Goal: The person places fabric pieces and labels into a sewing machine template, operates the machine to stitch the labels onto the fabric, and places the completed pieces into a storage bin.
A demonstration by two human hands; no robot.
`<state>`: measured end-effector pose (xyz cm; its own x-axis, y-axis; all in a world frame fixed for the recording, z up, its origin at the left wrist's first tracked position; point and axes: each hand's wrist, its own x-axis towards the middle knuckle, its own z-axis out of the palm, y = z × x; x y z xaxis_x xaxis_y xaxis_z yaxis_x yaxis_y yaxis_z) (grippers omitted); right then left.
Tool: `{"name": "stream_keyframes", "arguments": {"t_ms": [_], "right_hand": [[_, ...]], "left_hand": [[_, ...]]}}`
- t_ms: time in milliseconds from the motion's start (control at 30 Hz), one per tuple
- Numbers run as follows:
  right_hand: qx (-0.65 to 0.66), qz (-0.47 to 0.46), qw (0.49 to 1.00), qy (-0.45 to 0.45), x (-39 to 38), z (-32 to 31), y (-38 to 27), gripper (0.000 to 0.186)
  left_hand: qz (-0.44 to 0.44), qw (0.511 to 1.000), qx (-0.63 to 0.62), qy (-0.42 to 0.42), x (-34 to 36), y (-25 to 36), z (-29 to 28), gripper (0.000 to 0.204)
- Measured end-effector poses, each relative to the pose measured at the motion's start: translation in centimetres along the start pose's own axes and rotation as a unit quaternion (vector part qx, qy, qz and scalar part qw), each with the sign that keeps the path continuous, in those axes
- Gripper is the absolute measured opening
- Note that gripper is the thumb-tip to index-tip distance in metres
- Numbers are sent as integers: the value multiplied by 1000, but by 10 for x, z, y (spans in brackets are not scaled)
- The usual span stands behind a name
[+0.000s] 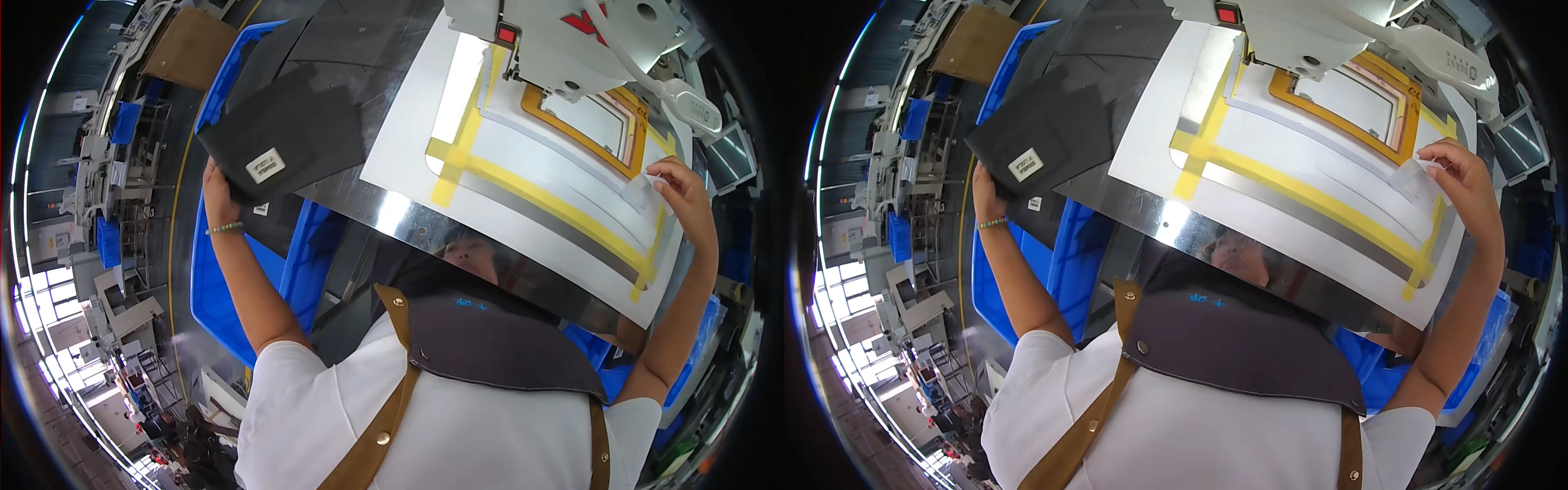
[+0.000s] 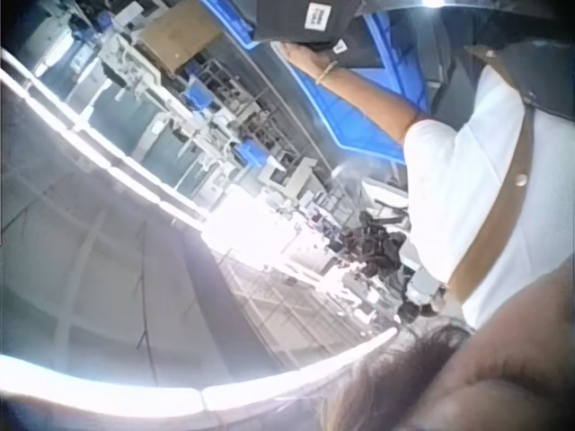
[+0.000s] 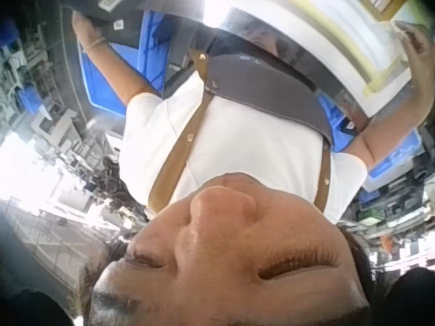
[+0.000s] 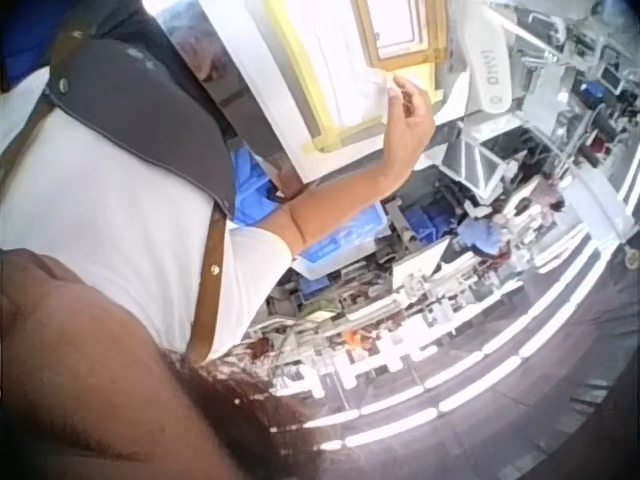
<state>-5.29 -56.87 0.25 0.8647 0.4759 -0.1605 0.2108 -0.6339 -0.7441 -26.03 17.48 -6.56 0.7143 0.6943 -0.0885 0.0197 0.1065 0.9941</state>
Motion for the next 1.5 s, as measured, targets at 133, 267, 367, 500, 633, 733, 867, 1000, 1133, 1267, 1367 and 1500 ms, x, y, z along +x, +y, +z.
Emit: {"name": "stream_keyframes", "arguments": {"t_ms": [133,267,367,500,633,733,867,1000,1133,1267,1367,1500], "right_hand": [[53,-23,997,-53,38,6,-2,20],[71,-38,995,-65,43,16,-8,20],[85,-25,994,-63,46,25,-13,21],[72,-35,996,-50,58,25,-28,21],[107,-109,988,12,50,-2,-37,18],[142,-168,975,34,52,-16,-20,17],[94,-95,991,-20,88,39,-50,19],[-37,-114,992,-32,100,66,-38,26],[16,-96,994,-43,105,88,-44,29],[115,-95,988,-35,110,97,-42,30],[95,-102,990,-13,103,100,-48,29],[91,-119,989,8,100,100,-47,26]], "left_hand": [[26,875,466,124,18,-45,-206,22],[120,791,560,213,38,-140,-229,17],[94,781,560,260,52,-185,-212,17],[108,777,524,332,78,-176,-235,16],[25,774,606,184,104,-148,-229,21],[218,691,641,253,109,-136,-175,27],[435,745,404,305,80,-74,-80,23],[478,841,234,99,40,-14,67,23],[411,775,357,-321,-41,25,199,34],[405,605,451,-516,-86,13,280,61],[473,540,480,-505,-94,5,318,65],[506,515,468,-510,-91,-11,344,66]]}}
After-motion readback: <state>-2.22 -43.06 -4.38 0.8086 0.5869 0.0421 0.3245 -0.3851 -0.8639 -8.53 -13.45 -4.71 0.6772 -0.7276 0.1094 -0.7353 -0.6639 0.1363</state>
